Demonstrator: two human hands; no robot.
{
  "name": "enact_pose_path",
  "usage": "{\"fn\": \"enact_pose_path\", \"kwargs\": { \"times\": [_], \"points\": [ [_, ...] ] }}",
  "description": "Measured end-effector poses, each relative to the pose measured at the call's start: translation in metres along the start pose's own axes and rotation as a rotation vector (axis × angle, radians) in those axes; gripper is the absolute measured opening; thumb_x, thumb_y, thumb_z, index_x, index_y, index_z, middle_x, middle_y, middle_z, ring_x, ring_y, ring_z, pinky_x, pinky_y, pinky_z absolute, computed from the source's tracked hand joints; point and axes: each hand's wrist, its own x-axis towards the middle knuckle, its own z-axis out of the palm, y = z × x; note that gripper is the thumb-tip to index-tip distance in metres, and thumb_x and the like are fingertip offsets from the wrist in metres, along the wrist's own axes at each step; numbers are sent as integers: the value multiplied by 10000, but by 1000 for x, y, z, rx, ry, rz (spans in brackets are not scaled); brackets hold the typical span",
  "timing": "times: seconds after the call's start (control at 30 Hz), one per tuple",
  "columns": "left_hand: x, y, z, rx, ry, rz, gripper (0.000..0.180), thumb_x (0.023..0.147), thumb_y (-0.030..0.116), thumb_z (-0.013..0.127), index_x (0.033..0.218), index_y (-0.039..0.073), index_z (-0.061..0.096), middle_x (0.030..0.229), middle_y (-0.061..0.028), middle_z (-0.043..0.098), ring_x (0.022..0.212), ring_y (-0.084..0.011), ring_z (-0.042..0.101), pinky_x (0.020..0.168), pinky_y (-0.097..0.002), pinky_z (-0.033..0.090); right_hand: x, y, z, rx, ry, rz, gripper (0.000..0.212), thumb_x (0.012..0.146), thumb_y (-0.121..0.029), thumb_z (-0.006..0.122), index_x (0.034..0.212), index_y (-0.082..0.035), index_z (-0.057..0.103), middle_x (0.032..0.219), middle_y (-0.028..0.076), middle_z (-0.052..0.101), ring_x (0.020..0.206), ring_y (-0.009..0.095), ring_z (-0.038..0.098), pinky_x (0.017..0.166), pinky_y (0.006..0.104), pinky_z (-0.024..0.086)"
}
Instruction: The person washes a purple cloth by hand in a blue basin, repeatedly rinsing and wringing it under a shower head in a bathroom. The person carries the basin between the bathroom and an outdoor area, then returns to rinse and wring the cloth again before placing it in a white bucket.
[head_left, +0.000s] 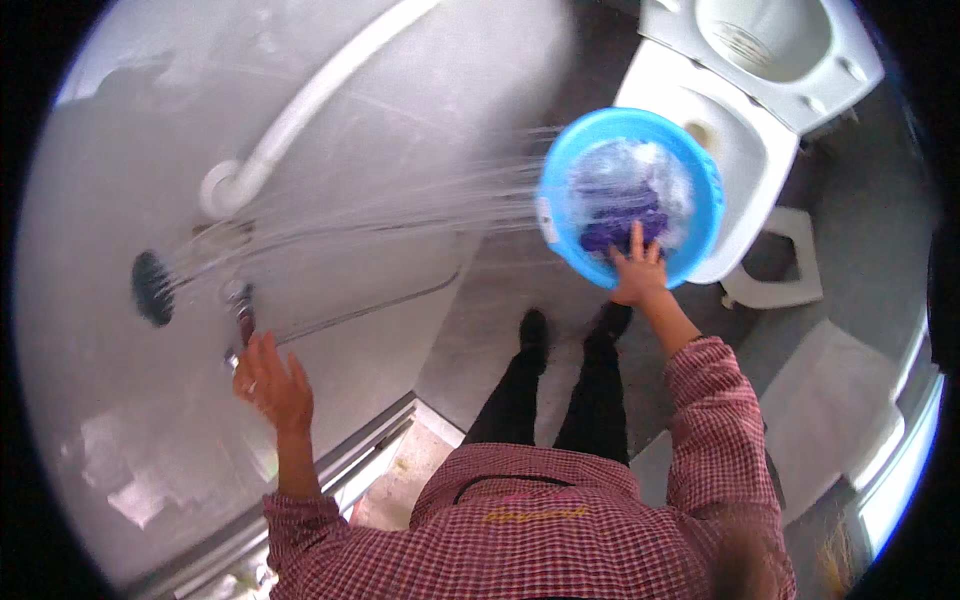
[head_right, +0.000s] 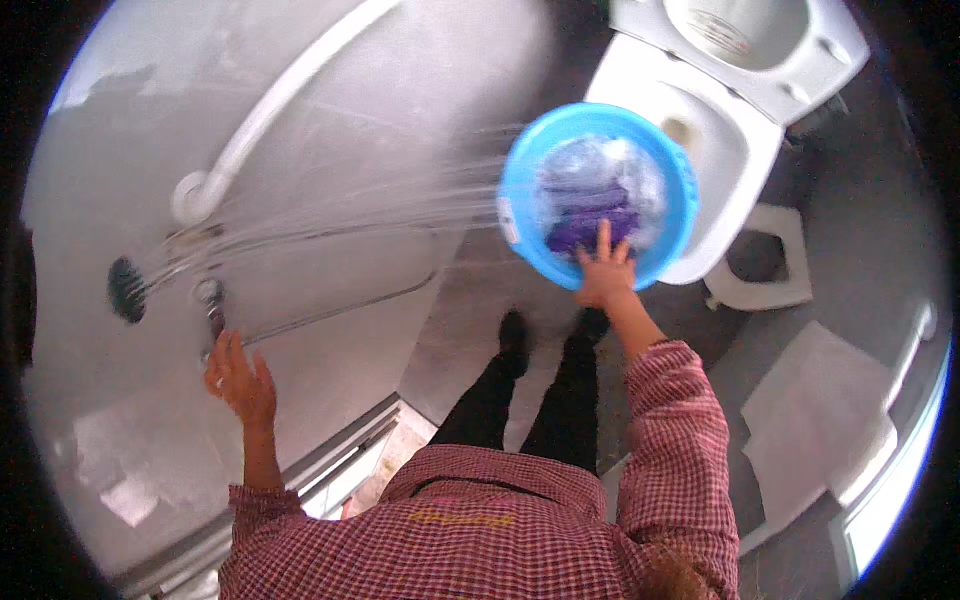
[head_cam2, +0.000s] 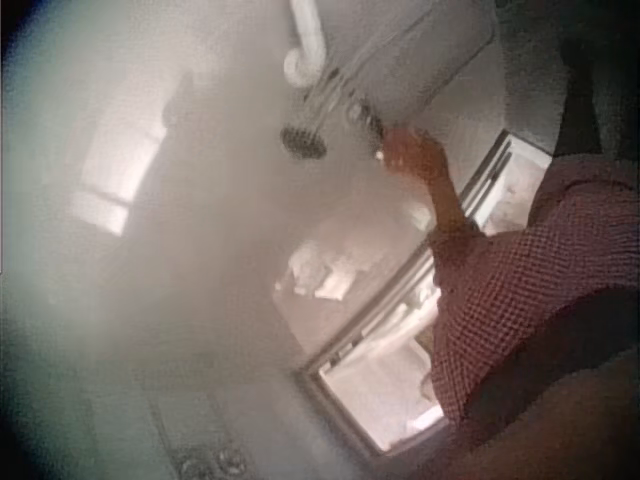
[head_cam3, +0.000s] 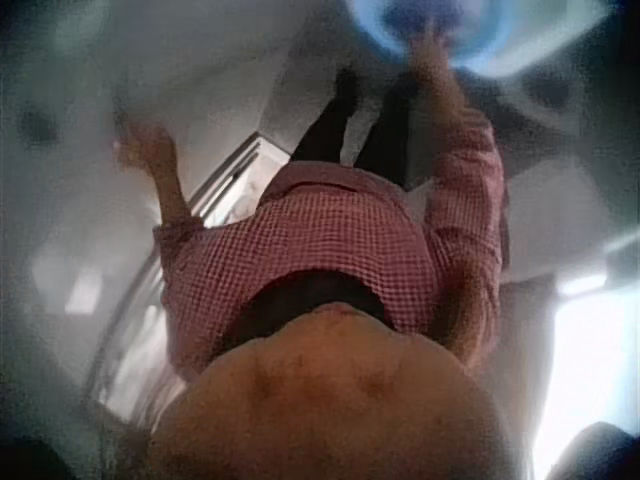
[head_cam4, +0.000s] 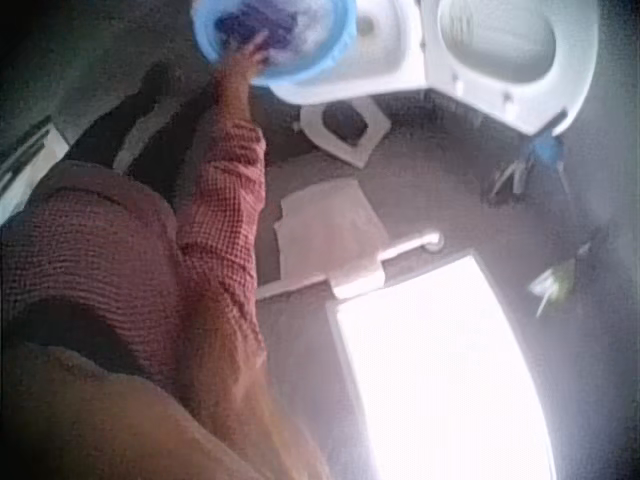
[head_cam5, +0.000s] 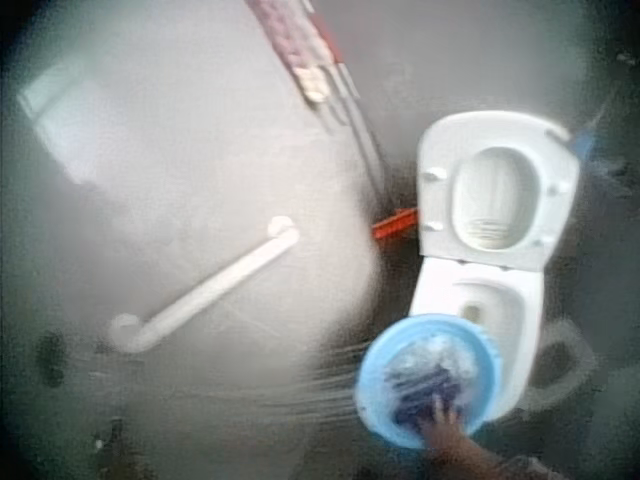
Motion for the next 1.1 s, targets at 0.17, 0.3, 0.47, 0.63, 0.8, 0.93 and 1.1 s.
{"fn": "enact_pose_path", "kwargs": {
  "times": [0.17, 0.3, 0.47, 0.63, 0.8, 0.93, 1.1],
  "points": [
    [-6, -2, 24, 272, 178, 108, 439, 845, 226, 600, 1269, 151, 515, 1336, -10, 468, 1221, -250, 396, 1010, -464, 222, -6, 1, -9, -6, -25, 11, 756, 749, -299, 589, 1450, -302, 304, 1530, 179, -174, 1376, 505, 107, 1064, 518, 255],
    [-4, 13, 26, 344, 183, 65, 503, 821, 241, 623, 1298, 157, 486, 1348, -34, 456, 1220, -264, 391, 1007, -489, 225, -9, 1, -10, 10, 5, 2, 768, 736, -308, 607, 1446, -303, 315, 1534, 174, -163, 1374, 505, 120, 1055, 506, 273],
    [0, 131, 26, -412, 16, 202, 603, 768, 218, 667, 1316, 87, 453, 1327, -173, 445, 1211, -364, 396, 1020, -570, 229, -4, 6, -7, 35, 22, -19, 851, 678, -378, 676, 1444, -251, 329, 1543, 175, -112, 1353, 482, 186, 1023, 492, 316],
    [58, 332, 86, -1216, -395, -13, 826, 772, 255, 726, 1395, -11, 253, 1354, -238, 371, 1257, -373, 372, 1047, -467, 303, -2, 5, 4, 5, 94, -47, 994, 589, -512, 749, 1423, -137, 358, 1543, 194, -3, 1262, 435, 336, 1007, 457, 357],
    [91, 416, 121, -1652, -902, -522, 812, 735, 40, 660, 1407, 79, 205, 1275, -184, 432, 1101, -302, 525, 867, -401, 473, 2, 10, 2, 306, 139, -92, 1056, 552, -597, 762, 1392, -76, 389, 1495, 228, 152, 1182, 481, 419, 1002, 471, 380],
    [107, 401, 129, -1622, -737, -437, 772, 681, -97, 556, 1370, 54, 242, 1220, -162, 470, 1075, -271, 532, 889, -359, 445, 16, 29, -15, 682, 233, 28, 993, 591, -567, 768, 1382, -97, 395, 1337, 197, 393, 1124, 407, 512, 914, 442, 461],
    [105, 398, 115, -950, -402, -112, 851, 695, -36, 652, 1415, 106, 221, 1307, -204, 377, 1130, -333, 466, 964, -408, 405, 33, 28, -11, 405, 769, 258, 715, 701, -404, 756, 1327, -288, 430, 1350, 139, 407, 1124, 386, 516, 874, 464, 493]
  ]
}}
